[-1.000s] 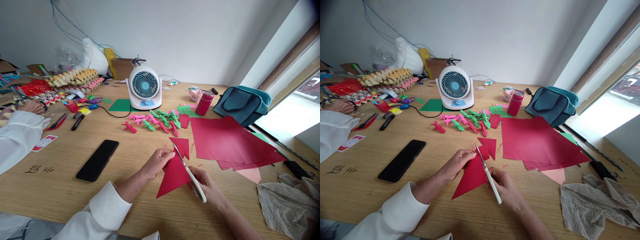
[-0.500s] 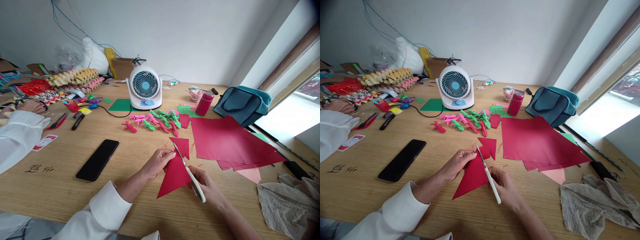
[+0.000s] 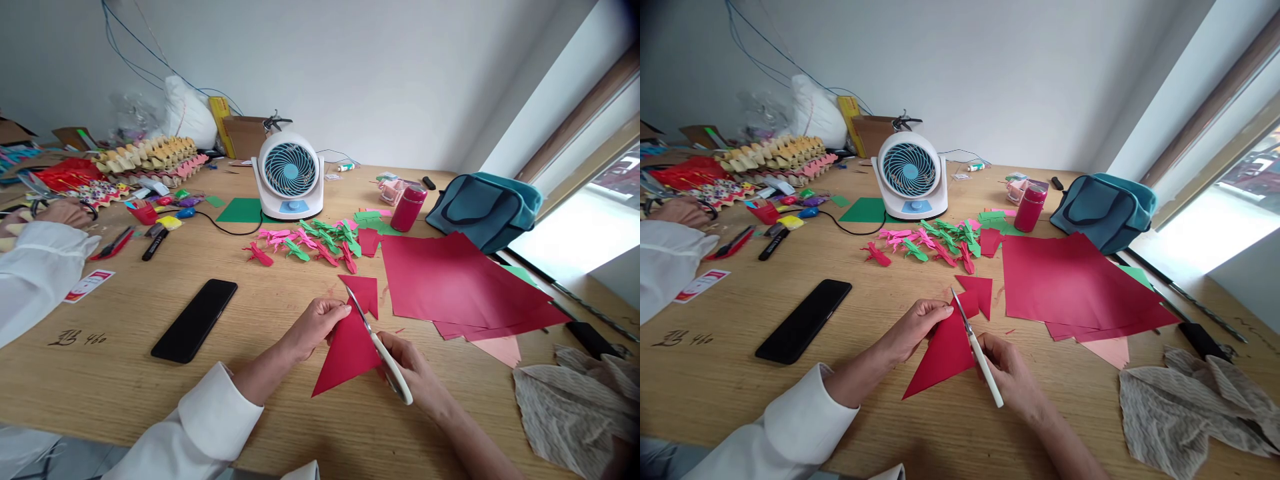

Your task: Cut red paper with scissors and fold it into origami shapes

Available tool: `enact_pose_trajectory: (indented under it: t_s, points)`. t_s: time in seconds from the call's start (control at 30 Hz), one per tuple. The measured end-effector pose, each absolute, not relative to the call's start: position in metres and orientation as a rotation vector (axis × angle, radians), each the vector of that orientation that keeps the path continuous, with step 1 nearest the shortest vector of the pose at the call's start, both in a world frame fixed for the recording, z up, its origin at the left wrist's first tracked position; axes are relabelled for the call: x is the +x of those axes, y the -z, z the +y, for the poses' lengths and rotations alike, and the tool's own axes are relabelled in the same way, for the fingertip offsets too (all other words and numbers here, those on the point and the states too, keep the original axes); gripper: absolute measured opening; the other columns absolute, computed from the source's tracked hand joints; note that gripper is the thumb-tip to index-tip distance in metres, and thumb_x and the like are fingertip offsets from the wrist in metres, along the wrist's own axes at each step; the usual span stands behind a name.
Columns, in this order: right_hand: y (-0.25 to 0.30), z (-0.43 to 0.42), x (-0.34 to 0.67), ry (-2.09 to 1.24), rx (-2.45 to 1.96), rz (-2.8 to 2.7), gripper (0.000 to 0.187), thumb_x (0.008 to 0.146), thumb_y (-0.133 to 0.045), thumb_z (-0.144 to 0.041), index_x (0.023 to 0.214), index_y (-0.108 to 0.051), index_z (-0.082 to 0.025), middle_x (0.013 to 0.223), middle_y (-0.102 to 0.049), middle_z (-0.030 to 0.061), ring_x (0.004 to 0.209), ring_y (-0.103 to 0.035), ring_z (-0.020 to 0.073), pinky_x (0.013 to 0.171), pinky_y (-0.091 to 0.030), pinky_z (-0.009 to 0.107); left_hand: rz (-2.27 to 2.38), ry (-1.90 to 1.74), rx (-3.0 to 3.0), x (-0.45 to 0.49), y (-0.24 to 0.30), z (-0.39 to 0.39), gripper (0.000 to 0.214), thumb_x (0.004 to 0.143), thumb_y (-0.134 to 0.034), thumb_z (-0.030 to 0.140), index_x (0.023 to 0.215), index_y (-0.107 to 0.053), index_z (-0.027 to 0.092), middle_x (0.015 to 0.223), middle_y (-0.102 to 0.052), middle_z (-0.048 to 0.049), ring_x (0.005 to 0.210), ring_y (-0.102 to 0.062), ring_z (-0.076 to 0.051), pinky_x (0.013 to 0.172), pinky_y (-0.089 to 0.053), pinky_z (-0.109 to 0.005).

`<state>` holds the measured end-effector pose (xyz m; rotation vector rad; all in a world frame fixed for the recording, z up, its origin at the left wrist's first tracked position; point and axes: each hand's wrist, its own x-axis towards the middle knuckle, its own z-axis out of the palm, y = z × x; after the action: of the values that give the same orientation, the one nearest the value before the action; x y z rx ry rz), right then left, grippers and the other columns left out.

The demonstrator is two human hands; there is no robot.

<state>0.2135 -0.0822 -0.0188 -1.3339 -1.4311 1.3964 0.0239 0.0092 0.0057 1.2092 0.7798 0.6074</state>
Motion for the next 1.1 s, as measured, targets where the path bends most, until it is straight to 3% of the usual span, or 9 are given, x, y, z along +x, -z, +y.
enact_pose_trajectory:
  t_s: [0.77, 1.1]
  points:
    - [0.020, -0.078, 0.214, -1.361, -1.365, -1.379, 0.038, 0.089, -0.054, -0.051, 0.070, -0.044, -0.019, 0.060, -0.041, -0.0050, 0.054, -0.031, 0.0086, 0.050, -0.023, 0.025, 0.787, -0.687, 1.278, 0.023, -0.009, 0.010, 0.048, 0.085, -0.058, 0.050, 0.060, -0.032, 0.019, 0.055, -0.036, 0.0059, 0.049, -0.030, -0.006, 0.048, -0.024, -0.020]
    - [0.017, -0.076, 0.229, -0.882, -1.602, -1.656, 0.029, 0.092, -0.050, -0.045, 0.079, -0.053, -0.019, 0.066, -0.049, -0.0018, 0.061, -0.041, 0.0129, 0.057, -0.031, 0.026, 0.983, -0.858, 1.419, 0.014, 0.016, 0.042, 0.038, 0.081, -0.056, 0.049, 0.064, -0.042, 0.019, 0.058, -0.038, 0.0061, 0.052, -0.035, -0.008, 0.049, -0.031, -0.019]
